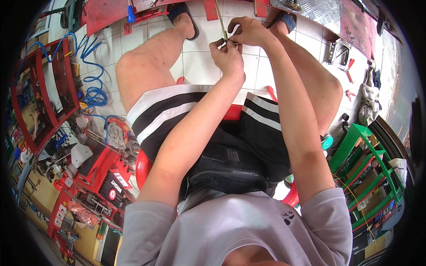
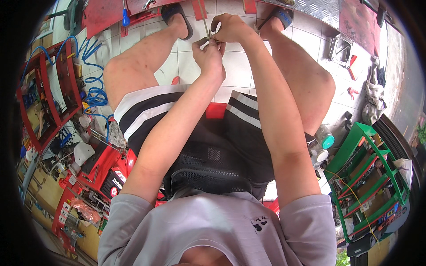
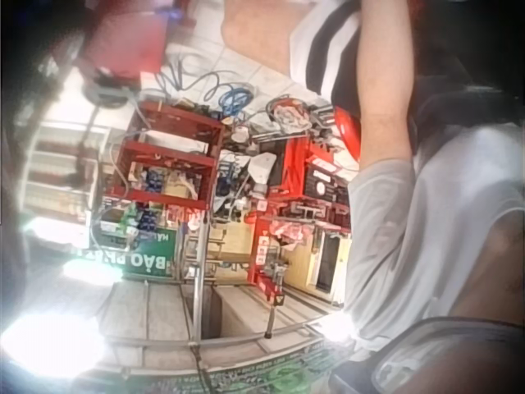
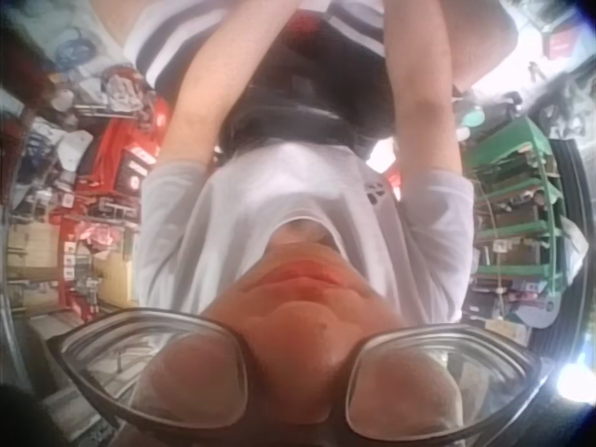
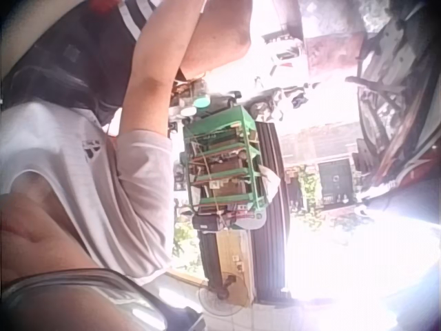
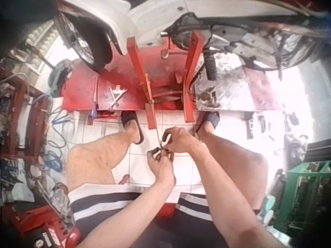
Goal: The person sits on a low stool and works on a bicycle brake assembly held between their legs. They use a screwdriver to tighten screws on the brake caliper and handle various small metal components, including a brake pad and a metal bracket.
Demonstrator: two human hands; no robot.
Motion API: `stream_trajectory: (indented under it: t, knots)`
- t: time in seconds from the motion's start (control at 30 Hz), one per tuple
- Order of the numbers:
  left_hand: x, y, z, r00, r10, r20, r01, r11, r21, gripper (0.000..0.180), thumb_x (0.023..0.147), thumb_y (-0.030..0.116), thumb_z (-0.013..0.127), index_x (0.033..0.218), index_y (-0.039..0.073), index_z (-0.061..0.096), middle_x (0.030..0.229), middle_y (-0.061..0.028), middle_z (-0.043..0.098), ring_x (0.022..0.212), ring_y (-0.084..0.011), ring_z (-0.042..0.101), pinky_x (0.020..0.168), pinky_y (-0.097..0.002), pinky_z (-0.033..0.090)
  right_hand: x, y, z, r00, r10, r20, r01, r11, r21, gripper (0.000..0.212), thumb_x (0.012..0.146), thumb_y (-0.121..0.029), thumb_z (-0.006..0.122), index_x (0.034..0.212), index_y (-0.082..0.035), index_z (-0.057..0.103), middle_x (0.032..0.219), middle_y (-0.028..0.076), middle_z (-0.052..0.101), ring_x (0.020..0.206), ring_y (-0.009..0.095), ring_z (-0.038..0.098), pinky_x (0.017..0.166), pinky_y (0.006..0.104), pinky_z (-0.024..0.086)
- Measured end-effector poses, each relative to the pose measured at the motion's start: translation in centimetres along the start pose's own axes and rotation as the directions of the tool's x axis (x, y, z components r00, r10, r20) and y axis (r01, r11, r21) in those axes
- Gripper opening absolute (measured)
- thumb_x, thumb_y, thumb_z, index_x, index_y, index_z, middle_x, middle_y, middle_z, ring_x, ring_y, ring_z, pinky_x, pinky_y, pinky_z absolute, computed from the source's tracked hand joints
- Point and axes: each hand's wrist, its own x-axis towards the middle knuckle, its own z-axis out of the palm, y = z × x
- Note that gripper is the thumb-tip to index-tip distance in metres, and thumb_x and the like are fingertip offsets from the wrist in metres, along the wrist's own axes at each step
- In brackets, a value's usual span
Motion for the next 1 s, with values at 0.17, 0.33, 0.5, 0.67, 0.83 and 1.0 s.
stream_trajectory:
  t: [0.17,0.33,0.5,0.67,0.83,1.0]
  knots:
    - [0.0,0.0,0.1,1.000,-0.008,0.004,0.008,1.000,0.019,0.015,0.097,-0.005,0.042,0.110,-0.001,0.036,0.105,-0.0188,0.056,0.094,-0.0202,0.062,0.086,-0.0325,0.057,0.1,-0.5,0.7,0.986,0.105,-0.131,-0.104,0.994,0.013,0.025,0.077,-0.018,0.071,0.099,-0.006,0.069,0.084,0.013,0.073,0.082,0.024,0.071,0.078,0.0344,0.054]
    - [0.0,0.0,0.0,1.000,-0.004,0.009,0.004,1.000,-0.009,0.015,0.097,-0.005,0.041,0.110,-0.001,0.036,0.106,-0.0187,0.055,0.094,-0.0205,0.062,0.088,-0.0333,0.057,-0.2,-0.4,-0.2,0.999,0.029,0.033,-0.030,0.999,0.018,0.025,0.076,-0.017,0.072,0.099,-0.006,0.069,0.087,0.012,0.073,0.083,0.024,0.071,0.078,0.0344,0.054]
    - [0.0,0.0,0.0,1.000,-0.009,0.017,0.009,1.000,-0.014,0.019,0.097,-0.004,0.043,0.115,-0.002,0.036,0.110,-0.0192,0.054,0.098,-0.0207,0.061,0.091,-0.0332,0.057,0.2,0.0,0.0,1.000,0.019,0.013,-0.019,1.000,-0.004,0.025,0.077,-0.020,0.071,0.098,-0.006,0.070,0.086,0.012,0.073,0.082,0.024,0.071,0.078,0.0348,0.054]
    - [-0.1,0.2,0.2,1.000,-0.025,0.002,0.025,1.000,-0.016,0.015,0.097,-0.005,0.041,0.111,-0.002,0.037,0.107,-0.0177,0.054,0.095,-0.0204,0.061,0.089,-0.0330,0.057,0.2,-0.5,0.3,0.992,0.116,-0.046,-0.114,0.993,0.036,0.025,0.077,-0.019,0.071,0.099,-0.006,0.071,0.086,0.012,0.073,0.080,0.024,0.070,0.078,0.0349,0.054]
    - [-0.1,0.2,0.0,0.999,-0.009,0.034,0.009,1.000,-0.004,0.021,0.097,-0.003,0.044,0.116,-0.004,0.036,0.111,-0.0183,0.053,0.100,-0.0195,0.061,0.091,-0.0318,0.057,-0.1,-0.4,-0.5,0.997,0.025,0.079,-0.028,0.999,0.033,0.025,0.077,-0.017,0.071,0.099,-0.006,0.072,0.092,0.013,0.073,0.085,0.024,0.069,0.080,0.0339,0.053]
    - [0.1,0.1,-0.1,1.000,-0.009,0.026,0.009,1.000,0.010,0.022,0.096,-0.004,0.044,0.116,-0.004,0.036,0.111,-0.0185,0.052,0.098,-0.0189,0.061,0.090,-0.0315,0.058,-0.4,-0.3,-0.4,0.998,-0.014,0.054,0.013,1.000,0.012,0.025,0.078,-0.016,0.069,0.100,-0.005,0.072,0.095,0.013,0.072,0.089,0.024,0.069,0.083,0.0333,0.053]
